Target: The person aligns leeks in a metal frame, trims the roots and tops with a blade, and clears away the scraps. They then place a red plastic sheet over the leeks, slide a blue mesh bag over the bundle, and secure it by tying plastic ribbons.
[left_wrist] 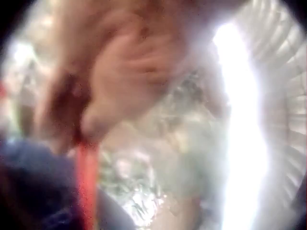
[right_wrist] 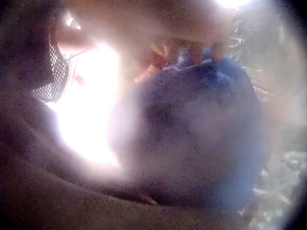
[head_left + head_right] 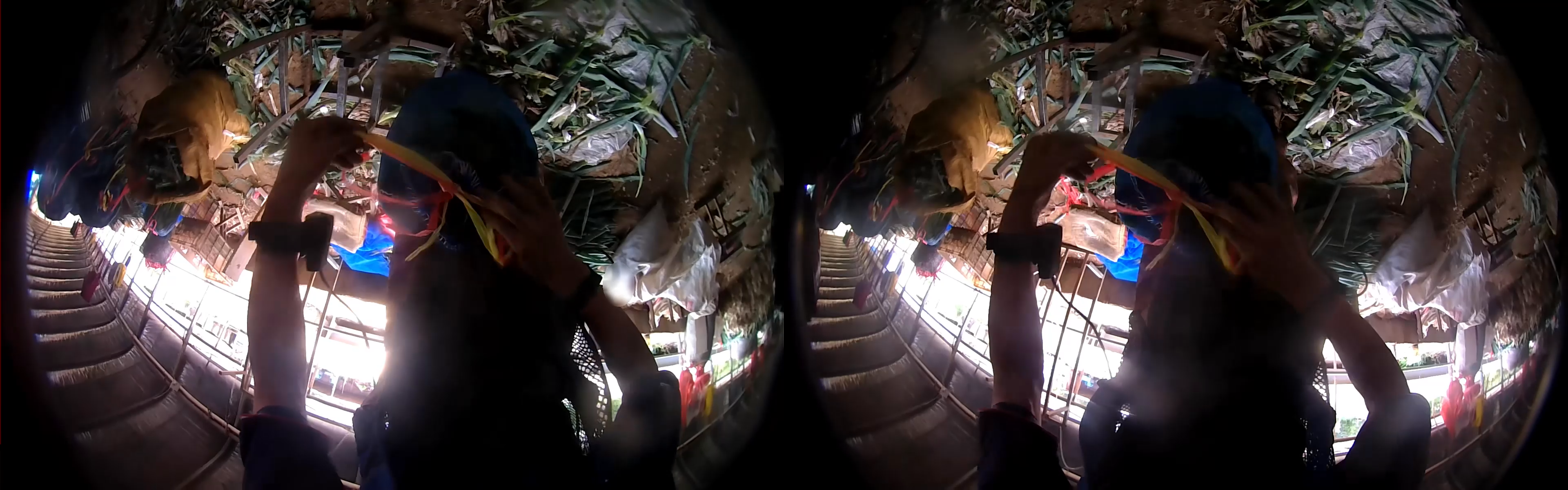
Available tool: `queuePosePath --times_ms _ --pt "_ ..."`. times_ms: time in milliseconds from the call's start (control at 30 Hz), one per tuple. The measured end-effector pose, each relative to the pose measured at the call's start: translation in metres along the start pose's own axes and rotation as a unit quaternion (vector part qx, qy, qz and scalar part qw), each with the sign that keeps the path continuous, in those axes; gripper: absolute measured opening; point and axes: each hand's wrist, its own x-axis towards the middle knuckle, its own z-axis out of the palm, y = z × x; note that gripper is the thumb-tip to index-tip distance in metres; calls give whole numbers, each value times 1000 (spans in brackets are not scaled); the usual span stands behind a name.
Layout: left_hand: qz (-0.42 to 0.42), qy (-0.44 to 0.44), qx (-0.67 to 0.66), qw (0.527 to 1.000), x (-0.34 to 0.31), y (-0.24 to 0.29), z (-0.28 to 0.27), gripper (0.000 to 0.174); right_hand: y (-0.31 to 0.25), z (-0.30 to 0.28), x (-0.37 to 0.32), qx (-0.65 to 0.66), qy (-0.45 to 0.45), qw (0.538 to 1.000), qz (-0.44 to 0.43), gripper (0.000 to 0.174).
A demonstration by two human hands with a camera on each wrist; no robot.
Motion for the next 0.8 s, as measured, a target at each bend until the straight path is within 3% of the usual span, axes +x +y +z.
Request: queuePosePath --times_ms 67,133,167,200,267,300,333,367,400,433,467,500,533,567,600,667,700,733,767,800 --pt "18 -30 -33 999 -2 -50 -7 31 4 -1 -12 -22 -49 997 47 32" --pt "-2 61 -26 998 -5 -94 1 40 -6 -15 -9 31 -75 993 88 31" --pt "3 -10 -95 995 -9 -122 13 39 -12 -21 -9 83 -103 983 127 31" --pt "9 -81 -163 983 -14 -140 32 39 -21 -17 -13 84 -104 983 126 31" --pt "-22 -39 -170 984 -16 -133 79 29 -29 -3 -24 67 -13 998 2 31" --pt "-6 -29 -125 992 -17 -127 92 23 -24 -6 -23 67 -14 998 -1 31" --pt "-11 -46 -128 991 -12 -133 104 23 -19 -11 -20 97 -116 978 141 31" --pt "0 -30 -180 983 -3 -139 123 23 -15 -11 -17 123 -214 928 278 32" --pt "-23 -14 -102 994 -6 -94 150 27 -8 -11 -22 123 -215 930 273 32" --pt "179 69 -48 980 21 -127 181 36 4 -13 -37 23 -118 966 230 33" --pt "113 2 37 993 12 -76 191 44 21 -15 -54 -78 -20 979 185 35" --pt "45 -68 120 989 -1 -21 202 51 42 -6 -80 -107 -12 952 285 35" --pt "203 -40 42 977 14 -40 235 50 68 4 -110 -136 0 915 381 36" --pt "355 -10 -35 934 31 -58 263 49 103 4 -140 -145 -31 888 435 36" --pt "358 -15 -39 933 38 -59 271 49 135 1 -167 -150 -62 856 491 37" --pt "221 -248 26 943 47 -58 286 39 197 -11 -190 -121 71 887 439 37" --pt "228 -256 27 939 65 -92 303 39 231 -27 -195 -96 75 892 435 38" --pt "156 -329 -144 920 95 -151 325 36 266 -40 -203 -73 83 895 431 39" --pt "73 -390 -309 864 122 -185 339 33 307 -44 -222 -82 91 892 435 39" --pt "95 -363 -180 909 126 -163 304 38 346 -47 -243 -159 42 912 375 38"
